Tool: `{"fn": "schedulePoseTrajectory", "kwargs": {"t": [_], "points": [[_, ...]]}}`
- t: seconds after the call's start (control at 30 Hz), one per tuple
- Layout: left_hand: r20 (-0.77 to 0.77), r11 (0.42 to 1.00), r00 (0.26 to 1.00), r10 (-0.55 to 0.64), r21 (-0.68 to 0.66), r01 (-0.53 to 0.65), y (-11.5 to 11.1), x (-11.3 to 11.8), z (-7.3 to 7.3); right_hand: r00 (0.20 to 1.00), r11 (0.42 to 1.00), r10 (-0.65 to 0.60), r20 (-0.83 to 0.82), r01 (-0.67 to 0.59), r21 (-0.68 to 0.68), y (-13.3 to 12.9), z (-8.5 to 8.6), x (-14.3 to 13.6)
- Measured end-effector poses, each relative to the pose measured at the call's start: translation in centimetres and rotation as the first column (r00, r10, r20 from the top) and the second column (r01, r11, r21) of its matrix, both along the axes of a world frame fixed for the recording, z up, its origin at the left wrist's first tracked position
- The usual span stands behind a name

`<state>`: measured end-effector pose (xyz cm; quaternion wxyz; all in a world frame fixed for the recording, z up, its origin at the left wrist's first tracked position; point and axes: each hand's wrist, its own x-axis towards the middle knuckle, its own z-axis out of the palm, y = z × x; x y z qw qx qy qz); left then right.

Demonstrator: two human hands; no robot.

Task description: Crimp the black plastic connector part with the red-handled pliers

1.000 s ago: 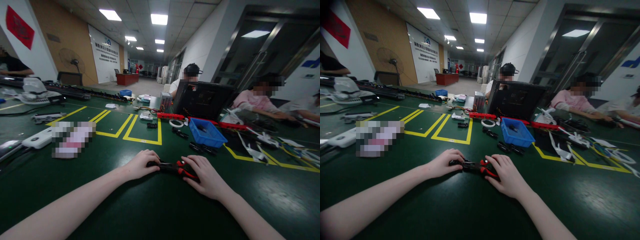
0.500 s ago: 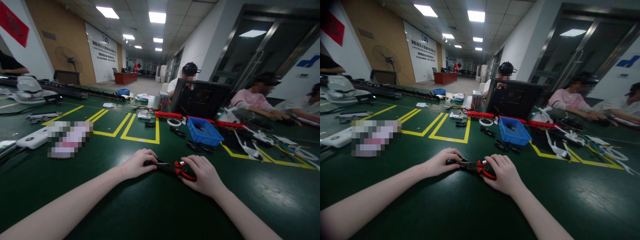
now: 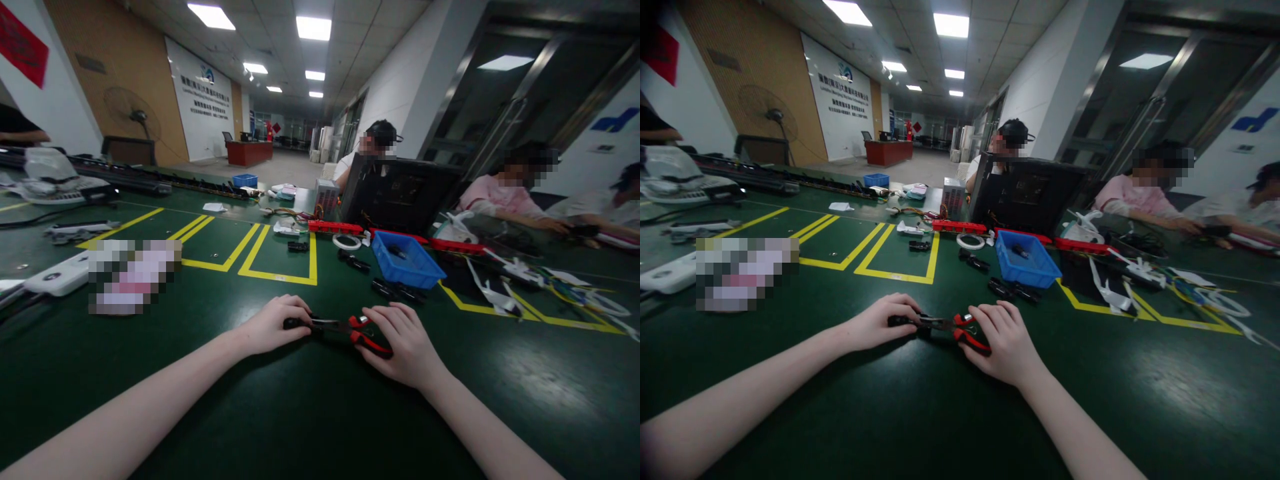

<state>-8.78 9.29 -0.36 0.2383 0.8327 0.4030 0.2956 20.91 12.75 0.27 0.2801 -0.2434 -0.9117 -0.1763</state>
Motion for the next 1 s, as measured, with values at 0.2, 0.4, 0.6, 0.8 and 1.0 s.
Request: {"fn": "schedulePoseTrajectory", "kwargs": {"t": [0.2,0.4,0.6,0.8,1.0], "points": [[-0.023,1.0,1.0,0.001,0.018,-0.001,-0.16,0.08,0.28,1.0,0.999,-0.001,-0.017,0.001,-0.05,-0.14,-0.03,0.1],[-0.026,1.0,1.0,0.002,0.012,-0.001,-0.23,0.09,0.49,1.0,0.997,0.012,-0.011,-0.013,-0.081,-0.04,-0.42,0.28],[-0.03,1.0,1.0,0.005,0.024,-0.004,-0.04,0.04,0.23,1.0,0.995,0.004,0.001,-0.003,-0.101,-0.14,-0.41,0.31],[-0.026,1.0,1.0,-0.002,0.008,0.002,-0.03,-0.07,0.14,0.999,0.993,0.034,0.003,-0.033,-0.11,-0.22,-0.18,0.27],[-0.043,0.999,0.999,-0.013,0.038,0.014,0.2,-0.19,-0.29,1.0,0.988,0.027,0.004,-0.027,-0.152,-0.08,0.01,0.28]]}}
